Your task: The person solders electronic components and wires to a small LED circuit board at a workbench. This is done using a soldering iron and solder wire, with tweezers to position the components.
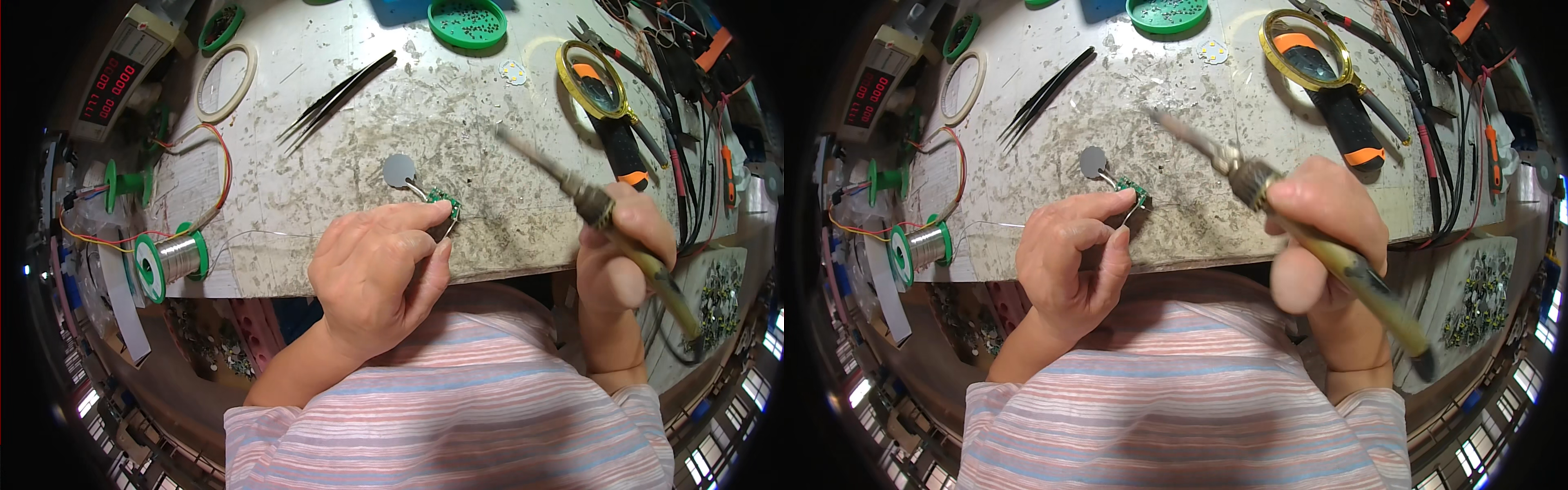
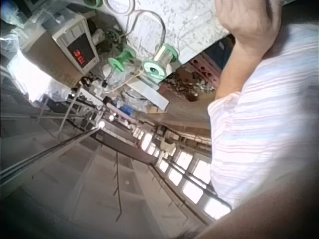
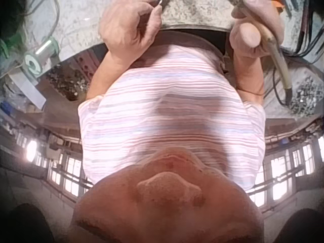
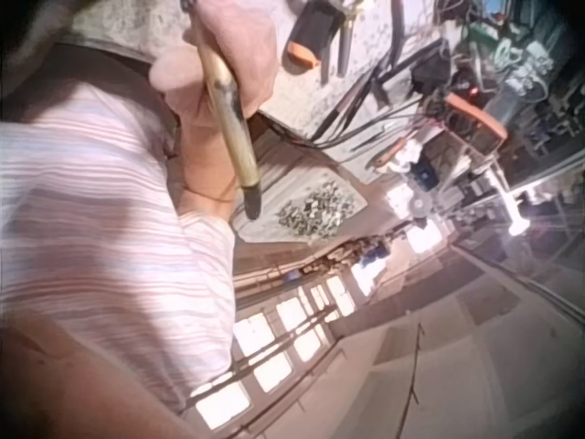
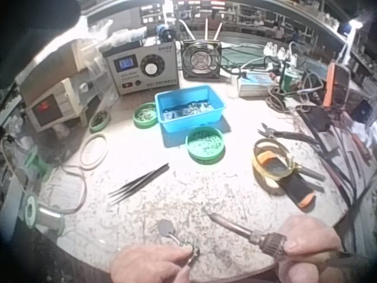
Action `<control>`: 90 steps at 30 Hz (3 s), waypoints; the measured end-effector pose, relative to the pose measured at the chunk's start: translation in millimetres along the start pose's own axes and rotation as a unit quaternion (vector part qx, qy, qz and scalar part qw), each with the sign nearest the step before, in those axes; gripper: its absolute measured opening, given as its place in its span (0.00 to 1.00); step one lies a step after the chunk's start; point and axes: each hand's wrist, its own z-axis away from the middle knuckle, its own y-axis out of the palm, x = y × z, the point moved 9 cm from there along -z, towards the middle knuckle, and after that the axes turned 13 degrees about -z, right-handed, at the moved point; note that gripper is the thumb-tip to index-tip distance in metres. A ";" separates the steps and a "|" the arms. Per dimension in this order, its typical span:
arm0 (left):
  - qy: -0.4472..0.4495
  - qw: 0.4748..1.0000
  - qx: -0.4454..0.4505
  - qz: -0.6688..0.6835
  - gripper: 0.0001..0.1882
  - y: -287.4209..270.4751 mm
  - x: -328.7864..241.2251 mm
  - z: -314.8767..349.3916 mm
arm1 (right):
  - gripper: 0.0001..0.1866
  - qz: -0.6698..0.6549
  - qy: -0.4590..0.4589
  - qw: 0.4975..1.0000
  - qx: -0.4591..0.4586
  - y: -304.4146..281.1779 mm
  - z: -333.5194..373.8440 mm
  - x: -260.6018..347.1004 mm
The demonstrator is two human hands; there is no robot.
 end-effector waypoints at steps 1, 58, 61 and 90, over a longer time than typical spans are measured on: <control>0.002 1.000 0.002 -0.002 0.09 0.6 -0.7 -0.6 | 0.26 -0.049 -0.025 0.998 -0.015 -3.6 1.5 1.6; 0.013 0.999 -0.033 -0.040 0.11 0.3 -1.2 0.4 | 0.15 -0.092 0.047 0.995 0.000 -2.0 -1.0 -5.7; 0.012 0.999 -0.036 -0.035 0.10 -0.1 -1.5 -0.5 | 0.15 -0.095 0.036 0.995 -0.020 -5.7 -1.7 -6.4; -0.192 0.977 -0.091 0.011 0.12 -33.5 62.8 -11.8 | 0.16 0.350 0.086 0.860 -0.362 -344.6 -99.4 -6.9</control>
